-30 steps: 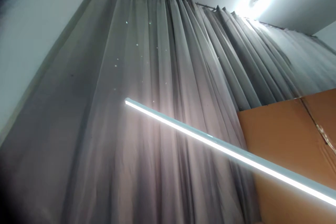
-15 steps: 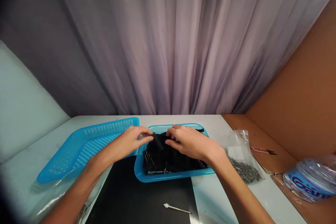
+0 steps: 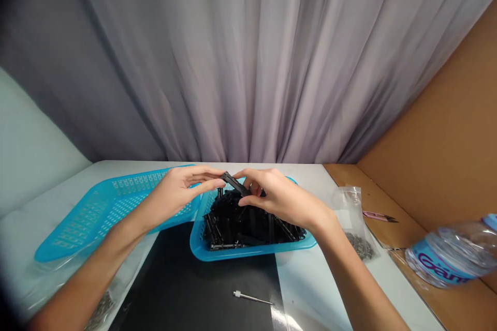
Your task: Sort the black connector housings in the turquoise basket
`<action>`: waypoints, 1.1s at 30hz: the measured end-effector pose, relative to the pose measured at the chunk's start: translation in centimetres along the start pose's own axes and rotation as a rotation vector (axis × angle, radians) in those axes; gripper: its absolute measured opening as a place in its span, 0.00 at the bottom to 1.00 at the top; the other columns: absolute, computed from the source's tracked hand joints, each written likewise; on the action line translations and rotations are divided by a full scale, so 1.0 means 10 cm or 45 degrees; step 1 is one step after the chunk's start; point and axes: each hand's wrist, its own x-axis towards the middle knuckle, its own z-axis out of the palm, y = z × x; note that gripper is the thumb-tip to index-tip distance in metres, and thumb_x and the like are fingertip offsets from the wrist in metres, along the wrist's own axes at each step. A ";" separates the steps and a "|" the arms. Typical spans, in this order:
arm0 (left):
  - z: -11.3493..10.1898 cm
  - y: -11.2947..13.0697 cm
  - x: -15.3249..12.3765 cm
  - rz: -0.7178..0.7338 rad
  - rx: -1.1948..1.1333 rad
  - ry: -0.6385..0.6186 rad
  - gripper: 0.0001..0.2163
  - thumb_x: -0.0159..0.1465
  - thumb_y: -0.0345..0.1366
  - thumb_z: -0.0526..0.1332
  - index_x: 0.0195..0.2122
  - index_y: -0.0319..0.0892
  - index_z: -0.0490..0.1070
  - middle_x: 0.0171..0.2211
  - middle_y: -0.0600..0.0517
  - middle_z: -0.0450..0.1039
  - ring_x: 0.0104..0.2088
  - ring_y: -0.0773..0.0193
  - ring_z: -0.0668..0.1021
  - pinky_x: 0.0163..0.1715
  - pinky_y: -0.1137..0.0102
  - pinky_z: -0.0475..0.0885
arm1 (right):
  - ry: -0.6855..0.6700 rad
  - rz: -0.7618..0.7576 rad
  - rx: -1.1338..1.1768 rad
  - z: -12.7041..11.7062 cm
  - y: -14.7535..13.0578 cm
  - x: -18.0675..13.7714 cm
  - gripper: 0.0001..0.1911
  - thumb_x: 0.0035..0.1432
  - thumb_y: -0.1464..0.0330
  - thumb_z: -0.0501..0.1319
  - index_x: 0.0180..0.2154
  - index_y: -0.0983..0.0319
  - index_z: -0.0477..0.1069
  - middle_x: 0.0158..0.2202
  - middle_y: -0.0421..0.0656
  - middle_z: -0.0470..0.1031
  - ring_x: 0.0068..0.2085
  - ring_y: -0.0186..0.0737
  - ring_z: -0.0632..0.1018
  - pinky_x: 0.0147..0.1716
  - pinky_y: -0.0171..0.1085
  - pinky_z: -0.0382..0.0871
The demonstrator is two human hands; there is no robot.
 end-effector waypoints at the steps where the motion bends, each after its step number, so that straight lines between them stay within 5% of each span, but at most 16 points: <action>1: -0.01 0.00 0.00 -0.011 0.027 -0.020 0.14 0.65 0.45 0.67 0.47 0.44 0.81 0.44 0.51 0.83 0.46 0.57 0.82 0.50 0.65 0.76 | 0.010 -0.017 -0.009 -0.01 0.02 0.00 0.18 0.68 0.62 0.63 0.57 0.57 0.71 0.37 0.40 0.78 0.38 0.38 0.77 0.40 0.35 0.70; 6: -0.05 -0.13 -0.03 -0.107 0.468 -0.147 0.15 0.69 0.49 0.62 0.47 0.46 0.80 0.48 0.49 0.80 0.49 0.54 0.79 0.52 0.60 0.73 | 0.004 0.065 -0.260 -0.10 0.32 -0.05 0.11 0.68 0.65 0.60 0.47 0.61 0.76 0.40 0.44 0.79 0.38 0.39 0.77 0.39 0.37 0.70; 13: 0.12 -0.42 -0.07 -0.127 0.925 -0.316 0.07 0.69 0.35 0.61 0.40 0.40 0.78 0.44 0.45 0.76 0.50 0.51 0.76 0.54 0.58 0.68 | -0.144 0.345 -0.571 -0.12 0.81 -0.15 0.10 0.67 0.65 0.62 0.47 0.60 0.78 0.41 0.47 0.79 0.40 0.45 0.77 0.40 0.41 0.69; 18: 0.24 -0.56 -0.09 -0.058 0.965 -0.354 0.07 0.67 0.35 0.65 0.44 0.38 0.74 0.43 0.45 0.72 0.49 0.51 0.75 0.53 0.60 0.69 | 0.086 -0.032 -0.761 0.34 0.55 0.10 0.16 0.73 0.63 0.55 0.46 0.63 0.79 0.46 0.54 0.76 0.48 0.55 0.71 0.49 0.52 0.68; 21: 0.26 -0.62 -0.10 -0.042 0.941 -0.360 0.06 0.68 0.31 0.63 0.45 0.38 0.72 0.45 0.44 0.71 0.50 0.51 0.74 0.53 0.60 0.68 | -0.068 -0.237 -0.578 0.75 0.38 0.30 0.15 0.74 0.64 0.54 0.49 0.61 0.78 0.48 0.50 0.75 0.48 0.49 0.70 0.52 0.48 0.67; 26: 0.24 -0.65 -0.08 -0.097 0.846 -0.327 0.04 0.68 0.31 0.62 0.43 0.40 0.72 0.45 0.45 0.72 0.49 0.51 0.75 0.52 0.60 0.68 | -0.153 -0.012 -0.735 1.12 0.38 0.45 0.15 0.71 0.62 0.59 0.46 0.65 0.79 0.48 0.52 0.73 0.48 0.52 0.71 0.50 0.49 0.64; 30: 0.21 -0.67 -0.05 -0.152 0.782 -0.325 0.04 0.67 0.31 0.61 0.43 0.41 0.71 0.45 0.46 0.74 0.49 0.51 0.76 0.50 0.61 0.68 | -0.240 0.067 -0.720 1.08 0.38 0.51 0.14 0.68 0.62 0.64 0.50 0.61 0.80 0.50 0.51 0.71 0.50 0.52 0.71 0.51 0.47 0.63; 33: 0.18 -0.72 -0.03 -0.175 0.722 -0.319 0.05 0.67 0.33 0.61 0.43 0.42 0.72 0.45 0.47 0.74 0.49 0.52 0.76 0.50 0.61 0.67 | -0.261 0.087 -0.587 0.97 0.38 0.53 0.08 0.64 0.65 0.68 0.44 0.59 0.81 0.48 0.47 0.73 0.50 0.49 0.72 0.52 0.46 0.62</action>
